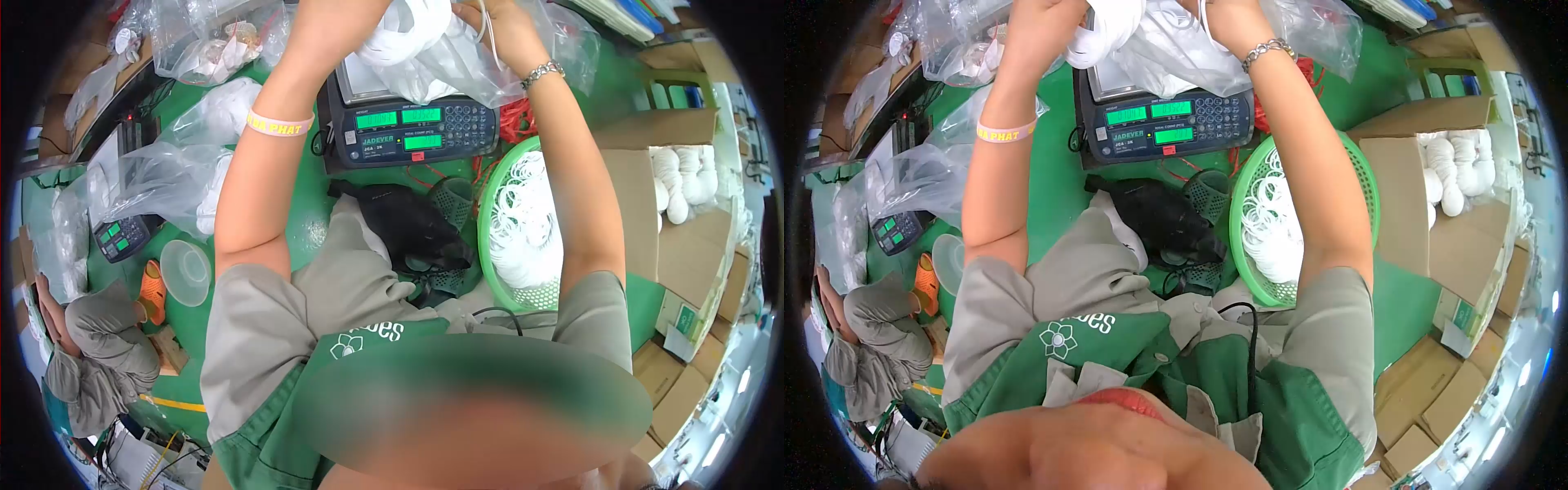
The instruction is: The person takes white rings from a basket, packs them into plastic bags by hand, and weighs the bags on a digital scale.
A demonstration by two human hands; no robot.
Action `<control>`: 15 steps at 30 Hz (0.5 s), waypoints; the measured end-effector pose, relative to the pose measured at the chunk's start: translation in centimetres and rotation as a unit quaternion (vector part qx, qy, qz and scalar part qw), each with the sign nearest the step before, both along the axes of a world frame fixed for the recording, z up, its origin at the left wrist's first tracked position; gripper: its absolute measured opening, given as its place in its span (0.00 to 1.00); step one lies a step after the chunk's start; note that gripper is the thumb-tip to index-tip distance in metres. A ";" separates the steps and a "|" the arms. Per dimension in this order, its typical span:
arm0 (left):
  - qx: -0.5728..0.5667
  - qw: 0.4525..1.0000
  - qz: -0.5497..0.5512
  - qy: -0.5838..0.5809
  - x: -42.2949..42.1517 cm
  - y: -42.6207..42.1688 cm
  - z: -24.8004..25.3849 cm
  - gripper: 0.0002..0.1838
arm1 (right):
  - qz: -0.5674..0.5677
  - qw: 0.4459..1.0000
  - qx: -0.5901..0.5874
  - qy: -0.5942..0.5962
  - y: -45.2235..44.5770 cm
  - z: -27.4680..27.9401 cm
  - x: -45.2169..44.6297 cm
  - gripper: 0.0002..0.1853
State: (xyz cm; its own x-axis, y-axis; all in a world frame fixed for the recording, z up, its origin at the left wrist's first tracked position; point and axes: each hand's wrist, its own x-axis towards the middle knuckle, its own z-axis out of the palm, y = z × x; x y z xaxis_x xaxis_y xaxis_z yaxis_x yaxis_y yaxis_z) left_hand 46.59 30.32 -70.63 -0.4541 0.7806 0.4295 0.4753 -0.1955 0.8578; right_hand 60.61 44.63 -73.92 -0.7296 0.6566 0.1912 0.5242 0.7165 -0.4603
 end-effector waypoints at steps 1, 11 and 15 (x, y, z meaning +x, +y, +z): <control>-0.006 1.000 0.004 0.029 0.0 -0.1 0.1 0.21 | -0.010 1.000 0.008 -0.017 0.1 -0.2 0.1 0.12; -0.022 1.000 -0.002 -0.013 0.9 -0.3 0.8 0.19 | 0.024 0.977 -0.182 -0.108 2.8 -4.3 0.1 0.22; 0.023 0.999 -0.042 -0.002 0.7 0.3 -0.2 0.17 | 0.087 0.981 0.038 -0.166 4.1 -13.4 -1.9 0.20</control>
